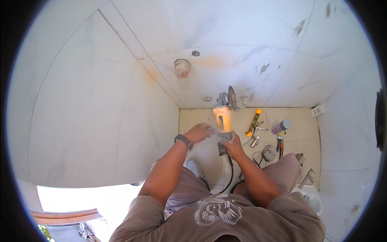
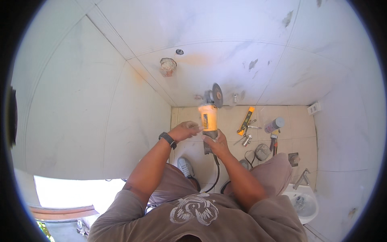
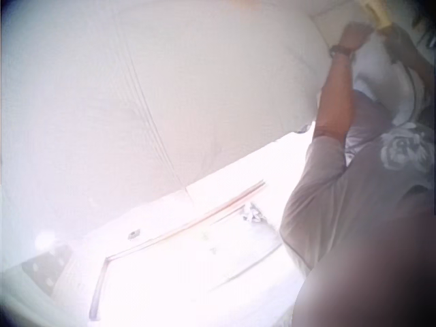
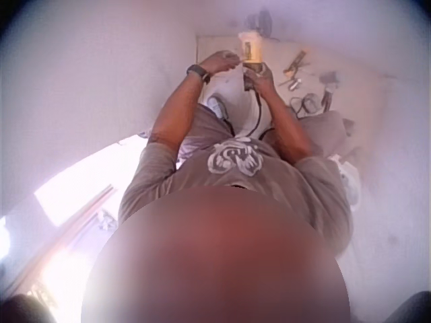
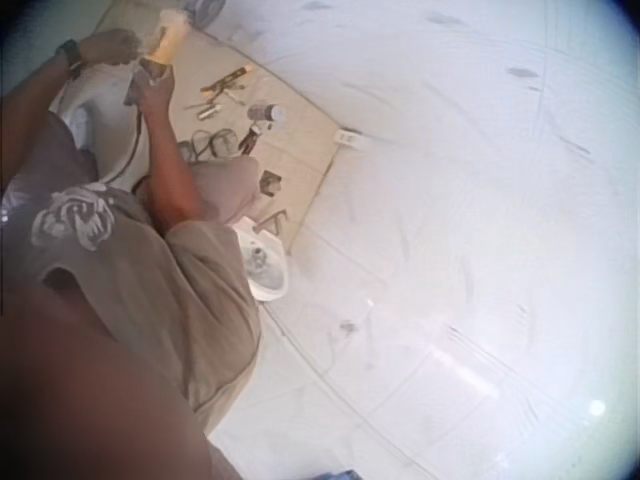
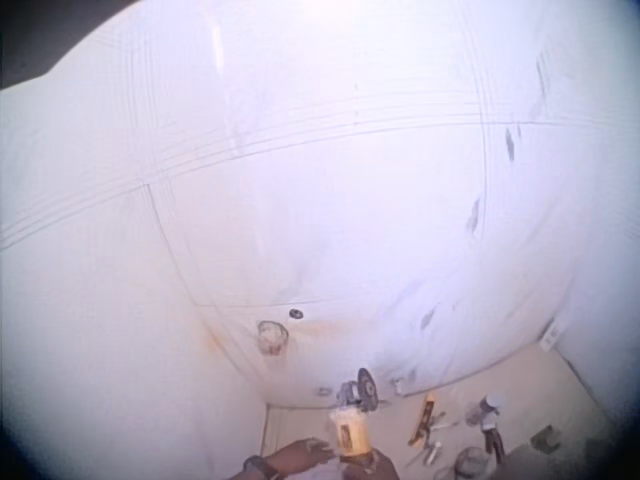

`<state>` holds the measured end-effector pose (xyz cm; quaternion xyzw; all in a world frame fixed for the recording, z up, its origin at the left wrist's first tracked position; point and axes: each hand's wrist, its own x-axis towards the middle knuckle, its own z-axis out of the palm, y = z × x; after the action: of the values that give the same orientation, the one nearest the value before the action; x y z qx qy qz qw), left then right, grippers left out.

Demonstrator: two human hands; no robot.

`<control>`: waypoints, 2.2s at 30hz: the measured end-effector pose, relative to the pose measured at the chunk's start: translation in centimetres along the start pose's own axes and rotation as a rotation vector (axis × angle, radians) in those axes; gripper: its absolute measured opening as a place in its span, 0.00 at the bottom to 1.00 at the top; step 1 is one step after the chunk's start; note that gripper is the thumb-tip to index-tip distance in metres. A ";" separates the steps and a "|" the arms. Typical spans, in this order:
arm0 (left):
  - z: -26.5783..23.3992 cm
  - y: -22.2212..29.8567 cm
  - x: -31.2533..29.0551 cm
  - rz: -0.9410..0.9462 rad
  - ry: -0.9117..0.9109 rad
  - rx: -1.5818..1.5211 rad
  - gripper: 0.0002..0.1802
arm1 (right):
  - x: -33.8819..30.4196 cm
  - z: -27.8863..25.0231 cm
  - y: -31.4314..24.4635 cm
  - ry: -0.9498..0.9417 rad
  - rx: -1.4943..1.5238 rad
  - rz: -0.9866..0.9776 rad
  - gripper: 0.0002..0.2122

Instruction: The person uses an angle grinder to cut a hole in a tiled wall for a plumbing fixture. They then wrap the threads of a valve with tape and install it into the wall, tightening it with a wrench.

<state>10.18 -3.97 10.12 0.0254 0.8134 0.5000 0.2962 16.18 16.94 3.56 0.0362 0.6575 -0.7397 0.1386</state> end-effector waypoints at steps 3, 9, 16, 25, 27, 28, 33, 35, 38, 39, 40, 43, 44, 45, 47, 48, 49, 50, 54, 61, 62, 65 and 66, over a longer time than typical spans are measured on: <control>1.5 2.3 -2.9 0.128 -0.107 -0.669 0.36 | -1.4 1.4 -7.7 -0.207 0.067 -0.170 0.30; -0.3 7.1 -8.9 0.430 0.140 -0.968 0.26 | -3.6 4.6 -15.1 -0.422 -0.121 -0.145 0.31; -4.8 11.3 -13.3 0.517 0.472 -0.869 0.21 | -6.3 7.0 -14.6 -0.602 0.302 0.049 0.21; -14.1 25.5 -17.9 0.719 0.594 -0.104 0.22 | 0.9 15.8 -23.6 -0.693 0.502 -0.304 0.24; -15.1 28.1 -18.1 0.795 0.588 0.019 0.23 | 2.5 15.8 -26.0 -0.761 0.544 -0.342 0.26; -15.7 29.3 -18.1 0.832 0.577 0.106 0.23 | 3.2 15.9 -27.1 -0.726 0.516 -0.352 0.25; -17.1 31.9 -16.0 0.918 0.543 0.225 0.27 | 6.9 15.0 -30.5 -0.765 0.477 -0.415 0.26; -16.6 31.2 -14.4 0.927 0.548 0.179 0.29 | 7.9 13.7 -29.9 -0.787 0.465 -0.405 0.28; -14.9 29.0 -11.7 0.970 0.551 0.100 0.30 | 8.7 11.1 -27.1 -0.712 0.415 -0.373 0.29; -14.0 27.9 -10.8 0.963 0.550 0.044 0.30 | 8.9 10.0 -26.1 -0.737 0.367 -0.376 0.29; -13.1 26.6 -10.0 0.953 0.555 -0.009 0.29 | 9.1 8.8 -25.0 -0.753 0.318 -0.369 0.30; -9.9 22.3 -7.6 0.900 0.472 -0.286 0.27 | 7.9 4.9 -21.2 -0.777 0.223 -0.327 0.29; -8.7 21.2 -6.7 0.909 0.498 -0.348 0.26 | 7.2 3.5 -20.3 -0.725 0.161 -0.286 0.30; -7.2 19.9 -5.9 0.898 0.525 -0.411 0.24 | 6.2 2.2 -19.3 -0.672 0.105 -0.240 0.31; -4.5 18.0 -4.6 0.865 0.528 -0.509 0.25 | 4.3 -0.3 -18.0 -0.472 -0.056 -0.162 0.34; -3.1 17.5 -4.0 0.869 0.533 -0.555 0.26 | 3.3 -1.1 -17.5 -0.426 -0.090 -0.248 0.36; -1.5 17.0 -3.3 0.823 0.556 -0.637 0.26 | 2.3 -1.8 -17.1 -0.355 -0.140 -0.310 0.38; 0.0 16.8 -2.6 0.795 0.580 -0.714 0.26 | 1.7 -2.1 -16.8 -0.266 -0.161 -0.340 0.39; 3.6 16.3 0.5 0.705 0.717 -0.965 0.26 | 1.2 -0.9 -16.5 0.115 -0.786 -0.672 0.42; 1.1 14.7 3.6 0.491 0.868 -1.188 0.25 | 6.0 0.4 -20.5 0.148 -1.193 -0.692 0.34; -0.1 14.2 3.1 0.543 0.745 -1.236 0.26 | 6.8 0.1 -21.3 0.115 -1.201 -0.707 0.33; -4.1 12.9 1.5 0.482 0.497 -1.315 0.29 | 9.3 -1.1 -22.8 0.038 -1.200 -0.787 0.31; -4.7 12.4 1.4 0.463 0.488 -1.300 0.30 | 10.1 -1.4 -23.0 0.014 -1.222 -0.752 0.31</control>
<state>3.45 -1.05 21.31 -0.0964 0.3691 0.9229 -0.0517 0.51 18.97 23.13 -0.2722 0.9230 -0.2366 -0.1343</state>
